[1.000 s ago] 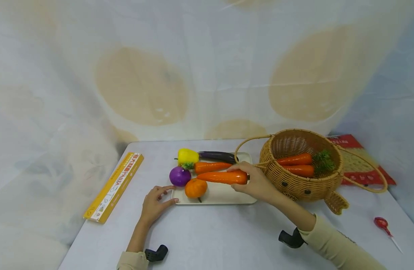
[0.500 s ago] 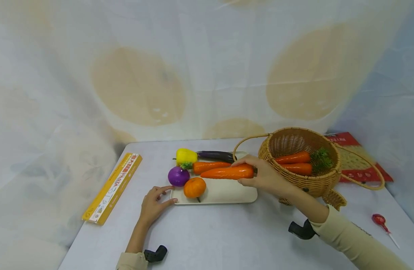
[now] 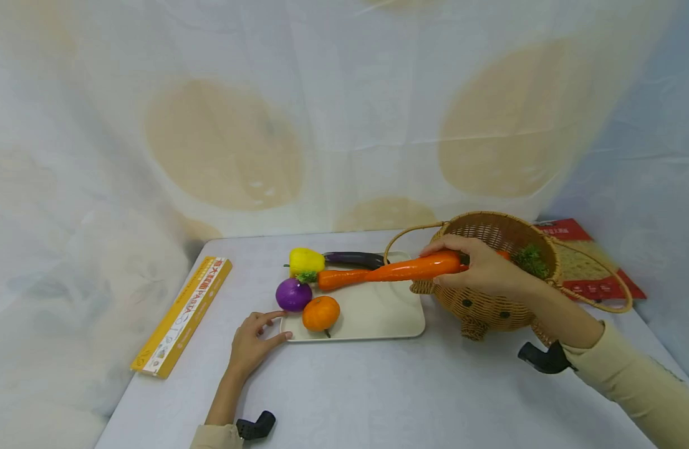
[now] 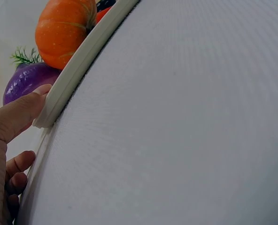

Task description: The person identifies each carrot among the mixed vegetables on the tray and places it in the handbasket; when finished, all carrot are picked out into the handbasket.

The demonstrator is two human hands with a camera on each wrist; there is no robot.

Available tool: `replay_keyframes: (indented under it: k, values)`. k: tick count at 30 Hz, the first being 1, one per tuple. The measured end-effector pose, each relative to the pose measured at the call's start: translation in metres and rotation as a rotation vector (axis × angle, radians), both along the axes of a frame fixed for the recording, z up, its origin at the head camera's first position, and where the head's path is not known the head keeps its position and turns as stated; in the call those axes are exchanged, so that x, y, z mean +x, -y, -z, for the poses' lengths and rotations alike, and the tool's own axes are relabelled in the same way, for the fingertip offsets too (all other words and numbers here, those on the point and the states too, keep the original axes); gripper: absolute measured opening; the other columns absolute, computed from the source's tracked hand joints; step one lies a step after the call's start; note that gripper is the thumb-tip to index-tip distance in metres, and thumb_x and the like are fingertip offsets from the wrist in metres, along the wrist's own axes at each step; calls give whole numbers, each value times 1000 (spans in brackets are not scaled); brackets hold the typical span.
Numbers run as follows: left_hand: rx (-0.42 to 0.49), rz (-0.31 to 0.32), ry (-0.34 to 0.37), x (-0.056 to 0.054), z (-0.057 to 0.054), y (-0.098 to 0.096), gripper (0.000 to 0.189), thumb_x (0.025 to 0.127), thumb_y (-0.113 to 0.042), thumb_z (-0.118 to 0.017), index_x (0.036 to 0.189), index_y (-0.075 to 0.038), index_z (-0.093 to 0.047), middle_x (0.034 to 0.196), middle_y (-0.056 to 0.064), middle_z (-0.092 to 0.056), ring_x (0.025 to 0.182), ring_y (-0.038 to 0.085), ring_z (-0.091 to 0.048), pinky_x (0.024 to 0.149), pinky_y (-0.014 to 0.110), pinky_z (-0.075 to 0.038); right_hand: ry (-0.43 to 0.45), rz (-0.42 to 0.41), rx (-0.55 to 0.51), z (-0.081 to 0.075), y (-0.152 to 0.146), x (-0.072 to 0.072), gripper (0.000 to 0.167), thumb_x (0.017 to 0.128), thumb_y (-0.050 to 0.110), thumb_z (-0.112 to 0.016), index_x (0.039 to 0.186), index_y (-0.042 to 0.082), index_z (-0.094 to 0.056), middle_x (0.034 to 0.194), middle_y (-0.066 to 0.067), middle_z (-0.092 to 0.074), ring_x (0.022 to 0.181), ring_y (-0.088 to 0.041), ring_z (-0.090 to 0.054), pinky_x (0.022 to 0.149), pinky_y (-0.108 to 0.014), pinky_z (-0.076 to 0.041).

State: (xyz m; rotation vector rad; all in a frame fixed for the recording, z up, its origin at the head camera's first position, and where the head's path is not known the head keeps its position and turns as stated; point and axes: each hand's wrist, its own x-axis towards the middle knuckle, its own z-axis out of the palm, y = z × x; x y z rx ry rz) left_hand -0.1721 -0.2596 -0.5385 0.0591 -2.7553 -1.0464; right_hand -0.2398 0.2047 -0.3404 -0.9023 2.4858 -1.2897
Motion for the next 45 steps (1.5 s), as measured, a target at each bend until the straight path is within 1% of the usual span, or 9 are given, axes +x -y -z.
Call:
replay_keyframes:
  k: [8, 15, 19, 23, 26, 30, 37, 41, 45]
  values:
    - [-14, -5, 16, 2, 0, 1, 47, 77, -44, -83, 121, -32, -71, 95, -1, -59, 85, 16, -47, 74, 31, -35, 26, -10, 71, -26, -34, -20, 41, 86, 17, -78, 124, 18, -64, 123, -6, -61, 99, -24, -58, 84, -35, -48]
    - [-7, -5, 10, 4, 1, 2, 47, 79, -46, -81, 122, -32, -70, 97, 0, -59, 86, 16, -47, 74, 32, -35, 66, 28, 99, -47, -69, -42, 40, 89, 10, -73, 127, 9, -61, 119, -8, -60, 94, -20, -60, 78, -32, -52]
    - [-11, -17, 13, 5, 3, 5, 47, 77, -46, -82, 121, -33, -70, 96, 0, -59, 85, 16, -47, 75, 31, -35, 102, -15, 83, -46, -85, -55, 41, 90, 7, -71, 129, 4, -59, 116, -9, -61, 92, -21, -62, 75, -34, -56]
    - [-13, -23, 10, 5, 4, 4, 47, 77, -44, -82, 121, -32, -70, 96, 0, -59, 85, 17, -46, 75, 32, -35, 186, -86, 49, -43, -100, -68, 40, 92, 4, -66, 130, -2, -55, 113, -8, -62, 93, -23, -65, 76, -36, -57]
    - [-9, -19, 12, 6, 4, 4, 47, 77, -44, -83, 121, -33, -70, 96, -1, -58, 85, 17, -46, 74, 32, -34, 251, -96, 56, -43, -110, -75, 41, 93, 4, -65, 131, -4, -53, 113, -9, -62, 94, -25, -68, 78, -39, -58]
    - [-12, -12, 8, 5, 2, 3, 47, 77, -45, -83, 121, -33, -70, 95, -1, -58, 84, 17, -46, 74, 31, -35, 281, -52, 142, -47, -118, -84, 45, 92, 9, -69, 132, -3, -53, 117, -12, -59, 96, -26, -68, 82, -41, -56]
    - [-20, -7, 9, 3, 2, 2, 48, 77, -46, -82, 121, -33, -70, 95, -1, -58, 84, 16, -46, 74, 31, -35, 264, -15, 327, -52, -124, -101, 43, 89, 11, -71, 129, 0, -58, 123, -17, -55, 96, -25, -58, 81, -42, -53]
    - [-8, -2, 15, 2, 1, 1, 47, 77, -45, -82, 121, -33, -70, 96, 0, -58, 85, 17, -46, 74, 32, -34, 258, -18, 367, -49, -122, -110, 41, 90, 8, -69, 129, -2, -59, 122, -16, -58, 95, -24, -55, 80, -40, -51]
    - [-6, -10, 15, 1, 1, 0, 47, 76, -45, -83, 121, -33, -70, 95, -1, -58, 84, 17, -46, 74, 32, -34, 281, -22, 372, -45, -115, -116, 39, 91, 5, -66, 127, -6, -59, 115, -16, -62, 90, -21, -58, 77, -38, -53]
